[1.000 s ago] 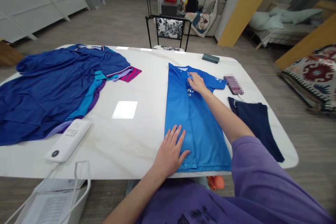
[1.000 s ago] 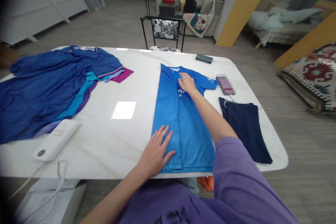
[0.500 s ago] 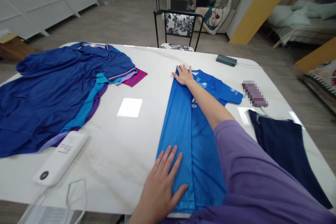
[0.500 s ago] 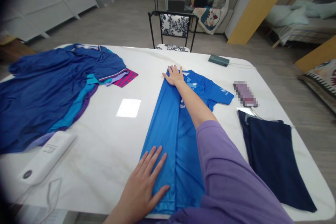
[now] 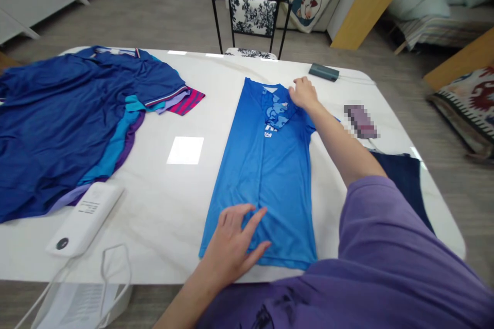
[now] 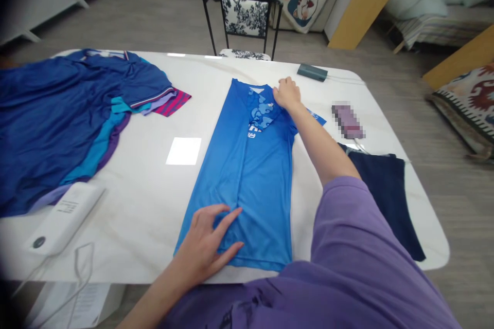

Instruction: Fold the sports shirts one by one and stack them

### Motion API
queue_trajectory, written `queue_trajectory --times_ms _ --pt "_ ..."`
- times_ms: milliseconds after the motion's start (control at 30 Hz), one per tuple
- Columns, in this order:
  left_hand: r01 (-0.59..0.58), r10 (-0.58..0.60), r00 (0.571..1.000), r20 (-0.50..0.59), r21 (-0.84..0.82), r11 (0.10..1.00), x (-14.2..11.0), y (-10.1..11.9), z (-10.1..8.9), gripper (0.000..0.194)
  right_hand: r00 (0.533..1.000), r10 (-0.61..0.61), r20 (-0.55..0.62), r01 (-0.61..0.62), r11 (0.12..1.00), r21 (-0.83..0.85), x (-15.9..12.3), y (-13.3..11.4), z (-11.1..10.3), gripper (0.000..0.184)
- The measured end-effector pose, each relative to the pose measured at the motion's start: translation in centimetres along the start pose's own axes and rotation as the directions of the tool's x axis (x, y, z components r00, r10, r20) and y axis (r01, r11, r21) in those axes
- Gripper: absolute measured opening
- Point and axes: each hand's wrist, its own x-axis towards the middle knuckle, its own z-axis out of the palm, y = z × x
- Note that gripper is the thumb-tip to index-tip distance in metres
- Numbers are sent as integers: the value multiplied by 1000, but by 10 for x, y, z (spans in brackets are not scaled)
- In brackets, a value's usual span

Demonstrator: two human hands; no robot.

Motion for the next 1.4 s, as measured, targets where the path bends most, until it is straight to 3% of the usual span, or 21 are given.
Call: queue_trajectory --times_ms 100,200,300,400,567,767,1033,1100,1200,1300,1400 --pt "-68 83 991 102 -145 987 18 51 19 41 983 185 7 -184 980 -74 -43 75 -26 65" --pt "-197 228 957 178 -175 965 36 96 41 39 939 338 63 -330 937 -113 -74 120 -37 64" --pt "-252 276 937 213 -135 958 42 127 56 44 909 400 114 -386 914 -126 -90 136 -38 73" --pt "-175 191 954 232 -87 981 40 143 62 50 914 394 94 -383 916 -117 -97 139 -37 79" --pt "-14 14 978 207 -1 1000 35 155 68 35 940 323 114 -316 946 -72 -97 140 -40 58" --pt "137 -152 972 178 97 986 32 159 70 39 939 327 109 -332 943 29 -99 135 -49 53" --pt "253 -299 929 218 216 943 23 144 47 46 940 336 60 -341 916 210 -84 114 -67 49" --pt "275 -298 917 265 120 954 22 137 39 47 940 333 70 -339 906 254 -75 104 -74 50" --pt "287 -227 940 256 -226 931 18 120 23 50 953 296 60 -301 921 246 -54 82 -85 50" --pt "285 -236 958 161 -558 779 11 99 1 52 973 229 40 -233 956 179 -22 48 -93 47" --pt "289 -312 945 103 -712 640 1 76 -21 42 991 124 57 -130 983 127 18 -3 -93 47"
